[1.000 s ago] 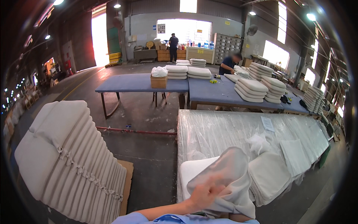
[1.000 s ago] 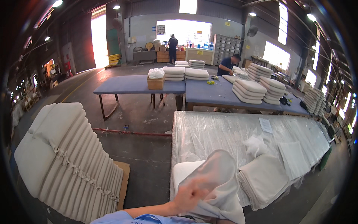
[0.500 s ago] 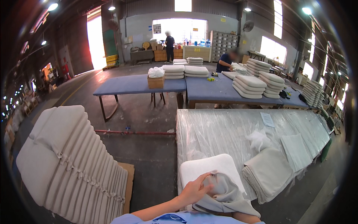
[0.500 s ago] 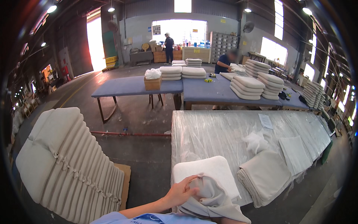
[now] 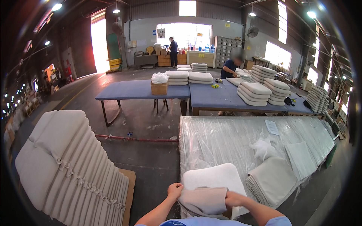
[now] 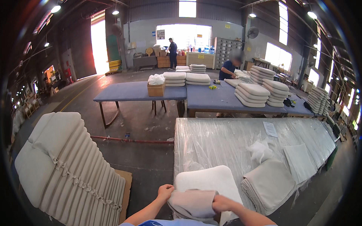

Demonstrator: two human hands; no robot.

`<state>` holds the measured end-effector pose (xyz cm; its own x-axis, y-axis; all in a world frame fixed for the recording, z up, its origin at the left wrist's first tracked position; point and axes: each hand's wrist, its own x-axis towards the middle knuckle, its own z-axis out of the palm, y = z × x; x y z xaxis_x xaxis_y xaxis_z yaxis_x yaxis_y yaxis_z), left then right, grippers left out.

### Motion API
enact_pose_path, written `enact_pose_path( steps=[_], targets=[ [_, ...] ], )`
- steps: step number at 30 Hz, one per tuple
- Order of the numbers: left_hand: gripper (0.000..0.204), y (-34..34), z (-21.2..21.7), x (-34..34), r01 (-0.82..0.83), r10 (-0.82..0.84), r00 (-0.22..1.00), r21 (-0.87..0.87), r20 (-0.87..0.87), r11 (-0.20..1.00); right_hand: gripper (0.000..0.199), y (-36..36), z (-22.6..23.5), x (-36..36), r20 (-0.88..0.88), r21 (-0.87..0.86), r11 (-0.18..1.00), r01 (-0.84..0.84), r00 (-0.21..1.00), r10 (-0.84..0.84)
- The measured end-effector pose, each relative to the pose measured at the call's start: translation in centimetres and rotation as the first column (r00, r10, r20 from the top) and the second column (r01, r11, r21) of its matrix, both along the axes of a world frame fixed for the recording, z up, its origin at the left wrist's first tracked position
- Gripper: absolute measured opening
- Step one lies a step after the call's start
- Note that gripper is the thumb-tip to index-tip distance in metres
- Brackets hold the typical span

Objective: The person folds a white fabric sheet on a table, then rolls it tightly into a cylindrical shape. The person places the rolled fabric on a stack of similar items. The person then picks up a small cloth and folds it.

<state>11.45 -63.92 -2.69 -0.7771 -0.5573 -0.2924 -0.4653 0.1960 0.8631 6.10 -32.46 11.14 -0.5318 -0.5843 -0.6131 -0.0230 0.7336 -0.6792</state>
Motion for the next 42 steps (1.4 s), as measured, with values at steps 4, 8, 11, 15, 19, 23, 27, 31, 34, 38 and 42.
enact_pose_path(
  steps=[4, 8, 11, 15, 19, 23, 27, 31, 34, 38, 42],
  targets=[
    [0.019, 0.2, 0.1, -1.3, -0.105, 0.118, 0.992, 0.267, -0.032, 0.958, 0.022, 5.0, 5.4, -4.6, 0.228, -0.511, 0.719, 0.47, 0.881, -0.414],
    [0.022, -0.9, 0.2, -3.3, -0.153, 0.2, 0.976, 0.388, -0.084, 0.909, 0.021, 5.0, 7.9, -7.0, 0.533, -0.778, 0.318, 0.542, 0.837, -0.123],
    [0.048, -2.0, 0.9, -4.4, -0.163, 0.308, 0.945, 0.656, -0.111, 0.737, 0.024, 2.4, 7.9, -7.2, 0.598, -0.793, 0.143, 0.592, 0.801, 0.001],
    [0.078, -0.4, 0.7, -3.4, 0.174, 0.075, 0.978, 0.961, -0.194, 0.214, 0.03, 0.4, 7.8, -6.6, 0.63, -0.776, -0.075, 0.626, 0.776, -0.038],
    [0.068, 7.3, 0.4, -1.4, 0.058, -0.092, 0.995, 0.989, -0.045, 0.137, 0.026, -2.5, 7.9, -5.3, 0.615, -0.788, -0.151, 0.597, 0.772, -0.159],
    [0.057, 9.4, -1.6, 0.6, 0.211, -0.268, 0.941, 0.977, -0.205, -0.007, 0.022, -5.6, 8.7, -3.9, 0.534, -0.845, -0.197, 0.497, 0.806, -0.256],
    [0.055, 9.1, -1.7, 2.3, 0.096, -0.345, 0.937, 0.989, -0.051, 0.116, 0.025, -5.0, 10.7, -3.1, 0.442, -0.892, -0.296, 0.342, 0.799, -0.408],
    [0.078, 6.3, -0.2, 4.4, -0.125, -0.387, 0.909, 0.988, 0.152, 0.094, 0.027, -3.9, 12.5, -2.1, 0.336, -0.929, -0.335, 0.158, 0.739, -0.583],
    [0.094, 5.7, -0.1, 5.1, -0.089, -0.368, 0.924, 0.995, 0.102, 0.052, 0.027, -5.2, 12.8, 0.2, 0.239, -0.956, -0.286, 0.059, 0.721, -0.65],
    [0.076, 8.3, 4.4, 4.7, -0.227, -0.446, 0.878, 0.971, 0.173, -0.072, 0.029, -6.7, 10.3, 3.8, 0.094, -0.99, -0.142, -0.013, 0.691, -0.717],
    [0.045, 11.7, 2.2, 3.1, 0.03, -0.348, 0.937, 0.999, -0.039, -0.032, 0.034, -7.7, 9.8, 6.3, 0.014, -0.994, -0.086, -0.064, 0.72, -0.693]
  ],
)
